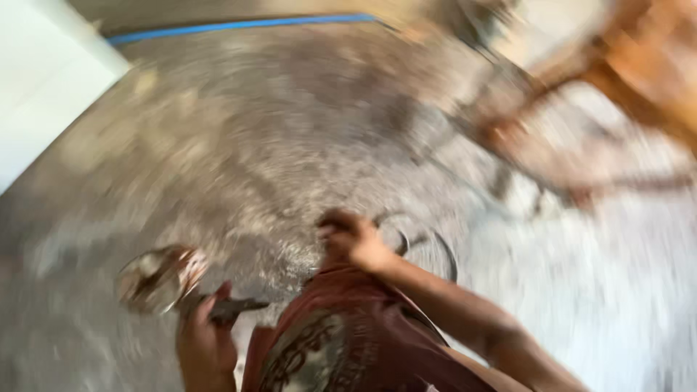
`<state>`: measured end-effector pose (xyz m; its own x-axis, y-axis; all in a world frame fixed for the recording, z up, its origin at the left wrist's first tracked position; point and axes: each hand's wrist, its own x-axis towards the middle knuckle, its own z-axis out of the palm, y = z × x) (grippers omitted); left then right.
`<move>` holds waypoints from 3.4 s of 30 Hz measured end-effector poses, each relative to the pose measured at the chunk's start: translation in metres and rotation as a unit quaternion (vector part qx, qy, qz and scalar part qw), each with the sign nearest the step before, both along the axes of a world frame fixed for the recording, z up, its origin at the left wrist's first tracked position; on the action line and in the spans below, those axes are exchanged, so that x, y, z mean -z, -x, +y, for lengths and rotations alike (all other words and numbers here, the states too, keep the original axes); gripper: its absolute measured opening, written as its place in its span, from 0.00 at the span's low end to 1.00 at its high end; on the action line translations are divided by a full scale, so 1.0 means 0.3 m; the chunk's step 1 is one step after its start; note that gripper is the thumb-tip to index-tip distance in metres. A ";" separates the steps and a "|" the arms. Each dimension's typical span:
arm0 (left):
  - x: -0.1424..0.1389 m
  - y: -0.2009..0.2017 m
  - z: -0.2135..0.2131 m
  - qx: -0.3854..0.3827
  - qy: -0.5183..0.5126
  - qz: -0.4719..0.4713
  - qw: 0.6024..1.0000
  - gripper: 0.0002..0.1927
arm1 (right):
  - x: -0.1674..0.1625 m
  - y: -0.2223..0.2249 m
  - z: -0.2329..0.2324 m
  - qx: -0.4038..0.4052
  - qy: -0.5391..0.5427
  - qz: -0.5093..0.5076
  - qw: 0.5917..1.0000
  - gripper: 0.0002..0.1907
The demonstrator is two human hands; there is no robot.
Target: The person uses a spray gun to apply a clear finish to a wooden chair, moving around it to cover the seat, back, and legs. They then refill the spray gun from a paint can and resume spraying.
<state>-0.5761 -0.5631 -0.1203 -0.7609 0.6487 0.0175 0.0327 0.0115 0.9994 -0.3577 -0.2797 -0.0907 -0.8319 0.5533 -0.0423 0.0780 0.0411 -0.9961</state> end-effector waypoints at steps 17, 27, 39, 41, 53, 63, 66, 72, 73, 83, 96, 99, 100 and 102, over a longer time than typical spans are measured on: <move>-0.237 0.520 0.608 0.087 0.113 -0.327 0.934 0.24 | -0.226 0.713 0.044 -0.013 -0.394 0.070 0.916 0.29; -0.252 0.692 0.724 0.086 0.182 -0.366 0.909 0.28 | -0.174 0.842 0.104 0.034 -0.397 0.035 0.917 0.24; -0.235 0.781 0.755 0.188 0.169 -0.347 0.903 0.25 | -0.171 0.892 0.077 0.083 -0.367 0.012 0.926 0.20; -0.209 0.808 0.749 0.191 0.149 -0.354 0.903 0.23 | -0.172 0.918 0.064 0.105 -0.372 0.034 0.922 0.22; 0.265 0.887 0.710 0.130 0.226 -0.488 0.833 0.25 | 0.132 0.979 0.028 0.119 -0.332 -0.018 0.936 0.22; 0.461 0.548 1.380 0.277 0.267 -0.506 0.772 0.27 | 0.343 0.623 0.570 0.185 -0.271 -0.063 0.942 0.19; 0.505 0.432 1.641 0.315 0.279 -0.483 0.768 0.28 | 0.405 0.503 0.790 0.176 -0.282 -0.107 0.937 0.20; 0.468 0.147 2.034 0.419 0.207 -0.332 0.820 0.37 | 0.599 0.255 1.073 0.160 -0.193 -0.230 0.941 0.19; 0.450 0.101 2.100 0.446 0.175 -0.308 0.822 0.40 | 0.631 0.226 1.095 0.161 -0.152 -0.239 0.945 0.20; 0.473 -0.115 2.406 0.372 0.393 -0.338 0.770 0.40 | 0.759 0.139 1.263 0.212 -0.008 -0.277 0.937 0.26; 0.670 0.047 2.158 0.295 0.336 -0.331 0.831 0.41 | 0.628 0.240 1.234 0.213 -0.087 -0.134 0.964 0.19; 0.630 0.132 2.055 0.283 0.306 -0.318 0.851 0.40 | 0.557 0.309 1.201 0.147 -0.183 -0.069 0.970 0.19; 0.595 0.174 2.018 0.274 0.297 -0.314 0.859 0.40 | 0.526 0.351 1.197 0.095 -0.189 -0.057 0.976 0.19; 0.482 0.274 1.890 0.249 0.284 -0.302 0.875 0.39 | 0.453 0.444 1.183 0.026 -0.213 -0.038 0.976 0.18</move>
